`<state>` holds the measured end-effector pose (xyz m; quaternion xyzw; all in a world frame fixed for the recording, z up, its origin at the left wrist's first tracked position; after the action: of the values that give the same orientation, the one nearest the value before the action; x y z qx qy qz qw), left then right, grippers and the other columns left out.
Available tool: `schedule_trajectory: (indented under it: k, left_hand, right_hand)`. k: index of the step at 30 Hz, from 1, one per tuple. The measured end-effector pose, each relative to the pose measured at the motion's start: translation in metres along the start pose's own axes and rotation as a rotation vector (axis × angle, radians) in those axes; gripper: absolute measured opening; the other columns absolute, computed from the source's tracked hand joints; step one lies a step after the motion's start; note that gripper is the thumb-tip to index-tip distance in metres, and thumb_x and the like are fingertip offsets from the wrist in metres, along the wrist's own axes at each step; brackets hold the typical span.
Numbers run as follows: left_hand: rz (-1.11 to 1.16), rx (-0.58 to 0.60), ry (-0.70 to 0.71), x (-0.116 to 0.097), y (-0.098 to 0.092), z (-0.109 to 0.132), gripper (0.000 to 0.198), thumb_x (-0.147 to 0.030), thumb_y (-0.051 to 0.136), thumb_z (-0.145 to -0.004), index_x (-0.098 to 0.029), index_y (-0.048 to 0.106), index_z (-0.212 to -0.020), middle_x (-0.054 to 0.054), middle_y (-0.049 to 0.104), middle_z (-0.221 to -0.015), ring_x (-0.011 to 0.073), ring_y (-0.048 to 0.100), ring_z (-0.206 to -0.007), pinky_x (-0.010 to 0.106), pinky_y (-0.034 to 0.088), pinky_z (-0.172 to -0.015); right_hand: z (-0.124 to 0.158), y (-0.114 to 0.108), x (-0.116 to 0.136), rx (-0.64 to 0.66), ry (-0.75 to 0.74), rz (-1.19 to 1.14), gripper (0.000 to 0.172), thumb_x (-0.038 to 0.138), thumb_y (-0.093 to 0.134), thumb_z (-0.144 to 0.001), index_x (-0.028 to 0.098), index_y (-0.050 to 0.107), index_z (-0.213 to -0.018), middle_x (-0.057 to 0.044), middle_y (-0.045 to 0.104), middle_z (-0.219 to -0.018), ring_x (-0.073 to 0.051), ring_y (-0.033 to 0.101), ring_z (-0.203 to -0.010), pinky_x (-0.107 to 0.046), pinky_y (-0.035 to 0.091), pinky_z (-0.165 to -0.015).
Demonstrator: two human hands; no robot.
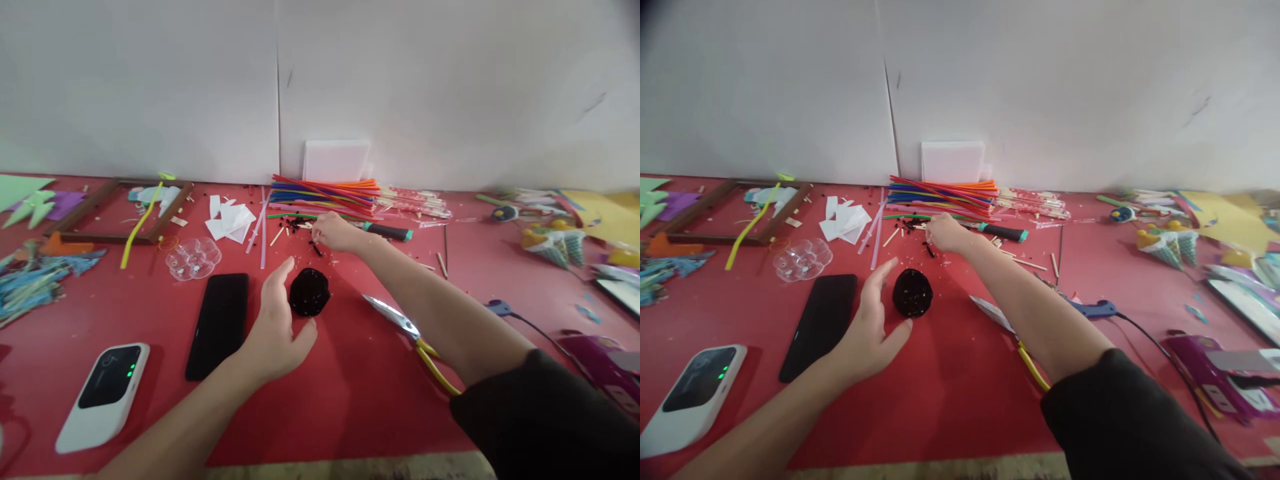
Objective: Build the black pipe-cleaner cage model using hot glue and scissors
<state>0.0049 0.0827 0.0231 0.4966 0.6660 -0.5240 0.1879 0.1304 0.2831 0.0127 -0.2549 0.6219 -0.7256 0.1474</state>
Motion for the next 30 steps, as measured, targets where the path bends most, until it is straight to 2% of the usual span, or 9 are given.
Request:
schedule_trajectory:
  k: [2, 5, 8, 13, 16, 20, 23, 27, 30]
  left_hand:
    - [-0.033, -0.029, 0.053, -0.005, -0.003, 0.0, 0.092, -0.017, 0.065, -0.088, -0.02, 0.015, -0.165, 0.027, 0.031, -0.168, 0.0474, 0.033, -0.159, 0.073, 0.035, -0.126]
    - [-0.078, -0.096, 0.125, -0.014, -0.01, 0.0, 0.092, -0.016, 0.066, -0.085, -0.02, 0.019, -0.164, 0.025, 0.033, -0.165, 0.0459, 0.035, -0.157, 0.071, 0.036, -0.125]
    - [-0.082, -0.213, 0.186, -0.022, -0.022, 0.0, 0.083, -0.015, 0.066, -0.085, -0.019, 0.03, -0.159, 0.024, 0.039, -0.161, 0.0416, 0.041, -0.152, 0.066, 0.039, -0.123]
    - [0.071, -0.393, 0.192, -0.025, -0.044, 0.001, 0.054, -0.014, 0.068, -0.09, -0.022, 0.055, -0.142, 0.014, 0.059, -0.138, 0.027, 0.059, -0.129, 0.045, 0.052, -0.109]
    - [0.23, -0.381, 0.192, -0.027, -0.05, 0.0, 0.043, -0.014, 0.072, -0.093, -0.025, 0.064, -0.133, 0.006, 0.07, -0.116, 0.0162, 0.065, -0.097, 0.03, 0.056, -0.085]
    - [0.199, -0.267, 0.343, -0.051, -0.045, 0.002, 0.025, -0.01, 0.082, -0.088, -0.024, 0.074, -0.107, 0.001, 0.075, -0.091, 0.0138, 0.066, -0.082, 0.027, 0.055, -0.077]
    - [0.143, -0.228, 0.373, -0.065, -0.038, 0.005, 0.013, -0.009, 0.077, -0.091, -0.021, 0.071, -0.094, 0.0, 0.075, -0.085, 0.0129, 0.067, -0.079, 0.025, 0.055, -0.075]
    - [0.091, -0.139, 0.384, -0.074, -0.025, 0.007, 0.014, -0.007, 0.067, -0.094, -0.02, 0.066, -0.097, 0.001, 0.073, -0.087, 0.0131, 0.068, -0.081, 0.026, 0.055, -0.077]
    - [0.117, -0.223, 0.184, -0.046, -0.032, 0.002, 0.014, -0.014, 0.058, -0.101, -0.023, 0.066, -0.109, 0.003, 0.073, -0.098, 0.0144, 0.069, -0.087, 0.027, 0.056, -0.079]
  right_hand:
    - [0.0, -0.007, 0.0, -0.038, 0.024, -0.028, 0.033, 0.041, 0.07, -0.1, 0.014, 0.069, -0.12, -0.01, 0.073, -0.121, -0.022, 0.072, -0.106, -0.044, 0.061, -0.095]
    - [0.014, -0.031, 0.002, -0.186, 0.076, -0.113, 0.018, 0.023, 0.059, -0.103, 0.01, 0.068, -0.111, -0.012, 0.076, -0.099, -0.022, 0.072, -0.091, -0.037, 0.058, -0.085]
    - [0.043, -0.056, 0.01, -0.352, 0.103, -0.217, 0.025, 0.013, 0.043, -0.103, 0.014, 0.062, -0.119, -0.009, 0.078, -0.095, -0.02, 0.07, -0.084, -0.033, 0.053, -0.08]
    - [0.109, -0.079, 0.045, -0.538, -0.004, -0.617, 0.018, 0.02, 0.064, -0.096, 0.019, 0.068, -0.114, -0.004, 0.08, -0.095, -0.016, 0.074, -0.083, -0.03, 0.057, -0.079]
    - [0.149, -0.081, 0.081, -0.549, -0.112, -0.664, 0.011, 0.021, 0.067, -0.096, 0.022, 0.077, -0.101, -0.001, 0.082, -0.092, -0.013, 0.074, -0.077, -0.024, 0.055, -0.071]
    - [0.193, -0.072, 0.126, -0.528, -0.227, -0.514, 0.014, 0.012, 0.067, -0.095, 0.021, 0.077, -0.096, 0.001, 0.081, -0.086, -0.009, 0.073, -0.072, -0.018, 0.051, -0.066]
    - [0.213, -0.06, 0.132, -0.527, -0.175, -0.44, 0.016, 0.011, 0.062, -0.098, 0.02, 0.074, -0.101, 0.001, 0.081, -0.088, -0.009, 0.072, -0.071, -0.018, 0.051, -0.066]
    - [0.223, -0.049, 0.13, -0.506, -0.152, -0.371, 0.016, 0.011, 0.06, -0.099, 0.02, 0.072, -0.104, 0.0, 0.079, -0.086, -0.011, 0.072, -0.073, -0.021, 0.053, -0.067]
    - [0.221, -0.042, 0.123, -0.548, -0.142, -0.371, 0.015, 0.012, 0.059, -0.099, 0.02, 0.071, -0.102, -0.003, 0.078, -0.088, -0.013, 0.073, -0.077, -0.023, 0.055, -0.072]
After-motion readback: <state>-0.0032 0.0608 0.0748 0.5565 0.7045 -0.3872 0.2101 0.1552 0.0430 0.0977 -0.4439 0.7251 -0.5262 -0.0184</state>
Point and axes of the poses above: each hand's wrist, its own z-axis away from the middle knuckle, its own y-axis out of the palm, x = y × z, the point moved 9 cm from there along -z, towards the middle knuckle
